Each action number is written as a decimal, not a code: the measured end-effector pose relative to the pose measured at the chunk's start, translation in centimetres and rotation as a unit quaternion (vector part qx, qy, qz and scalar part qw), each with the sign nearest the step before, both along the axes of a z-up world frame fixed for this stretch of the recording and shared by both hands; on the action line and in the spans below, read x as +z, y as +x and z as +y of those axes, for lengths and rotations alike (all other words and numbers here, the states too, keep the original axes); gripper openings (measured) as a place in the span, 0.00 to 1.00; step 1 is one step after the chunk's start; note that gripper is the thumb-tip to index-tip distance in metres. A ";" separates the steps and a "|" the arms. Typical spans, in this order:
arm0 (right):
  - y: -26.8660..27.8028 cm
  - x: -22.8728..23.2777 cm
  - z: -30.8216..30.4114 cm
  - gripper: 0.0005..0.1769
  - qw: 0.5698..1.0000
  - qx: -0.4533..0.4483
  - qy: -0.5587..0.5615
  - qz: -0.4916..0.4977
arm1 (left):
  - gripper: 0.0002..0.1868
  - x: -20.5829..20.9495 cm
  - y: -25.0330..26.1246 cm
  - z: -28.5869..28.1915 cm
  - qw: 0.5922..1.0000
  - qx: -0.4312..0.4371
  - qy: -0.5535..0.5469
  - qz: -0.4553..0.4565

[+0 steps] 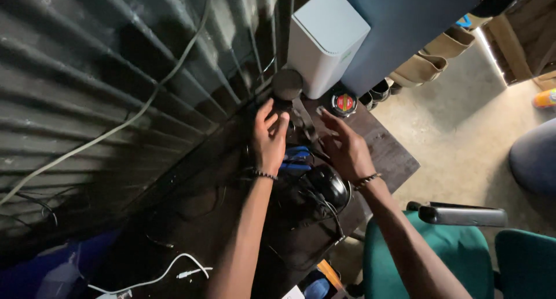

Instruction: Organizing various electronic and office items on a desk, including a laptop stand, monitor, and cables.

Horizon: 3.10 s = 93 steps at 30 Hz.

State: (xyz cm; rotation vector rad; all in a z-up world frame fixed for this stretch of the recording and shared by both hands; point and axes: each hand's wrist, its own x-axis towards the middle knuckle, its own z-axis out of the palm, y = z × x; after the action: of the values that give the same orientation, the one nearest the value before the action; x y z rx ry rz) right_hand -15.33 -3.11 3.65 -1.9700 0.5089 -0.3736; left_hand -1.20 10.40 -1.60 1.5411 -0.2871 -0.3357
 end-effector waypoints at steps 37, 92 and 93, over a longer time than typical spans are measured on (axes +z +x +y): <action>-6.7 -0.6 -1.3 0.13 0.963 0.028 -0.266 0.020 | 0.18 5.9 -20.6 6.3 0.994 -0.059 0.027 0.093; -29.4 -3.7 28.9 0.11 0.977 0.210 -0.025 0.025 | 0.08 0.7 -43.1 34.2 0.909 0.187 0.301 -0.219; -30.0 -3.5 28.5 0.15 0.978 0.207 0.035 0.005 | 0.09 1.8 -43.0 34.0 0.919 0.175 0.288 -0.205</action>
State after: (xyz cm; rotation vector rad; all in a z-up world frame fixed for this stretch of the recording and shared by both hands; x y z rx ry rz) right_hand -45.37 25.40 0.11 -1.9491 0.1080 -0.0805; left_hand -44.21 44.37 0.20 2.2055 -0.2409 0.2188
